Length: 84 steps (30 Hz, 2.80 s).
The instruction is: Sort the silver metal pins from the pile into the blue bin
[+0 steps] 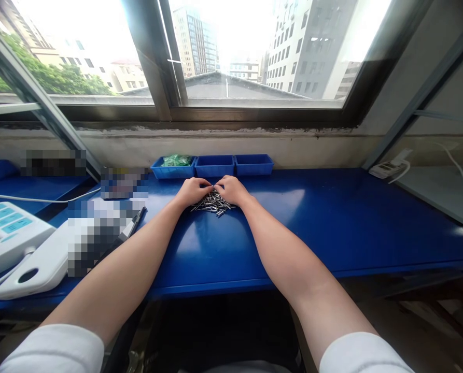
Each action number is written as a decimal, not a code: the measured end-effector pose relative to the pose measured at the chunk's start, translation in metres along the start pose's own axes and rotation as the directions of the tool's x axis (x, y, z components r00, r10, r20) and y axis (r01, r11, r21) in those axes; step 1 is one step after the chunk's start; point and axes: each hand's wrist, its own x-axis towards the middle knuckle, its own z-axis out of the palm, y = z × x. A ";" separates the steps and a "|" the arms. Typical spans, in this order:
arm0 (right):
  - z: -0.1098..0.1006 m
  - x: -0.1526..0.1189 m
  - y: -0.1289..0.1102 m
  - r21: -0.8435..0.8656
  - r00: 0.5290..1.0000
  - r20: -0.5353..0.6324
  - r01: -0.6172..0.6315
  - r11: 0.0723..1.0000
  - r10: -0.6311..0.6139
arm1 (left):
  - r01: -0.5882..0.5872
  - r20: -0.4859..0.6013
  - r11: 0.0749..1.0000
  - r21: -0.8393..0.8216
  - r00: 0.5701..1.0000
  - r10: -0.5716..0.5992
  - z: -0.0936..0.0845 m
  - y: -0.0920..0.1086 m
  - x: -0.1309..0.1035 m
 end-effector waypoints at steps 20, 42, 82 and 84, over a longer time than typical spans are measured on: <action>-0.007 0.006 -0.008 0.428 0.944 -0.219 -0.134 0.894 0.247 | -0.217 -0.257 0.969 -0.121 0.949 0.181 0.003 0.007 0.004; -0.015 0.003 -0.009 0.748 0.964 -0.052 -0.137 0.649 0.262 | -0.129 -0.238 0.990 -0.048 0.965 0.114 0.004 0.000 0.006; 0.008 0.005 -0.005 -0.133 0.962 0.031 -0.264 0.955 0.270 | -0.080 0.103 0.981 0.175 0.993 0.063 0.018 -0.010 0.005; 0.009 0.007 -0.003 -0.070 0.961 0.030 -0.274 0.959 0.276 | -0.076 0.091 0.980 0.184 0.994 0.060 0.018 -0.010 0.004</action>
